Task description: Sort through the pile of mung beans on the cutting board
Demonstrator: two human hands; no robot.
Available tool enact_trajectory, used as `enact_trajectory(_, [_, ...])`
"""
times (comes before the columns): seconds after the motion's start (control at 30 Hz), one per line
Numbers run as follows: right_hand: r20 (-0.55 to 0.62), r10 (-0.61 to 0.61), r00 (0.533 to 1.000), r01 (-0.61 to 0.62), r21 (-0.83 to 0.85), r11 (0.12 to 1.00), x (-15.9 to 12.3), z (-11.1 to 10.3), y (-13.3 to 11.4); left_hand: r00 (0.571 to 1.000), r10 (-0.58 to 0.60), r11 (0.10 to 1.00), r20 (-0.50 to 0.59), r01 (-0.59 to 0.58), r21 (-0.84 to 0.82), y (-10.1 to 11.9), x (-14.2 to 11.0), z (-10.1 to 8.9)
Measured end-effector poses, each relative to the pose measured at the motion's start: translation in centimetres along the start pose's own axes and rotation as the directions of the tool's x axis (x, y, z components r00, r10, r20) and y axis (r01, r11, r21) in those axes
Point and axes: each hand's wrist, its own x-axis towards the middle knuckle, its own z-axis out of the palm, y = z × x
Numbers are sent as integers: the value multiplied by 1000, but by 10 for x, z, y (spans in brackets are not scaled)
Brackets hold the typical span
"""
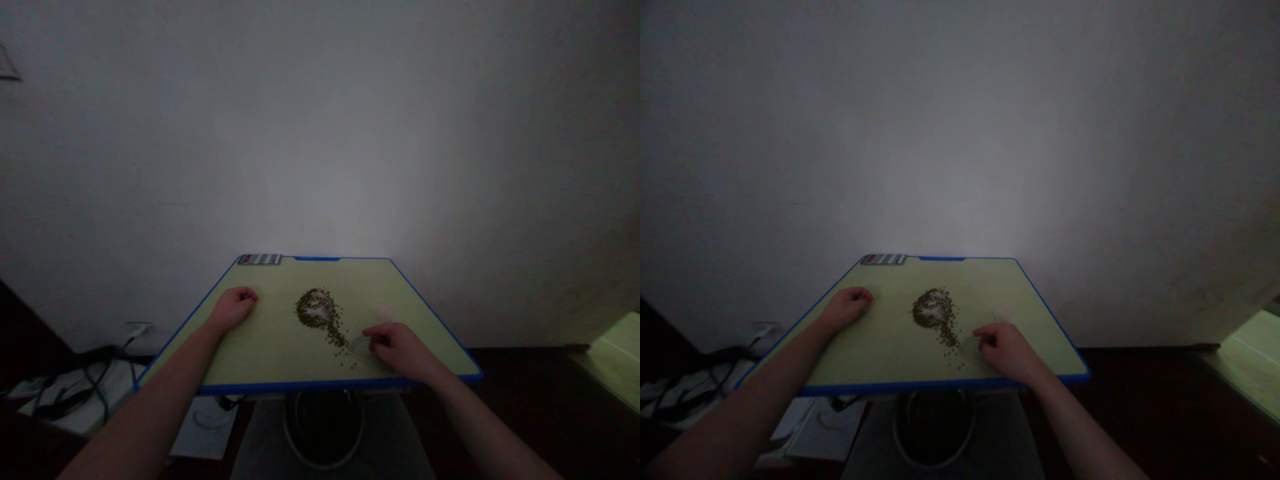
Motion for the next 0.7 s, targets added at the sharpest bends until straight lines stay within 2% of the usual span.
enact_trajectory(0.3, [-2,-11,1000,11,-3,1000,7,4,-4,999,-47,999,3,47,4,6,-3,-2])
enact_trajectory(0.5, [21,-70,997,69,11,998,9,5,-7,1000,-24,1000,2,24,-2,6,-3,-3])
enact_trajectory(0.7, [-3,-68,998,68,-18,998,11,1,-8,999,-32,999,11,32,-2,5,-3,-2])
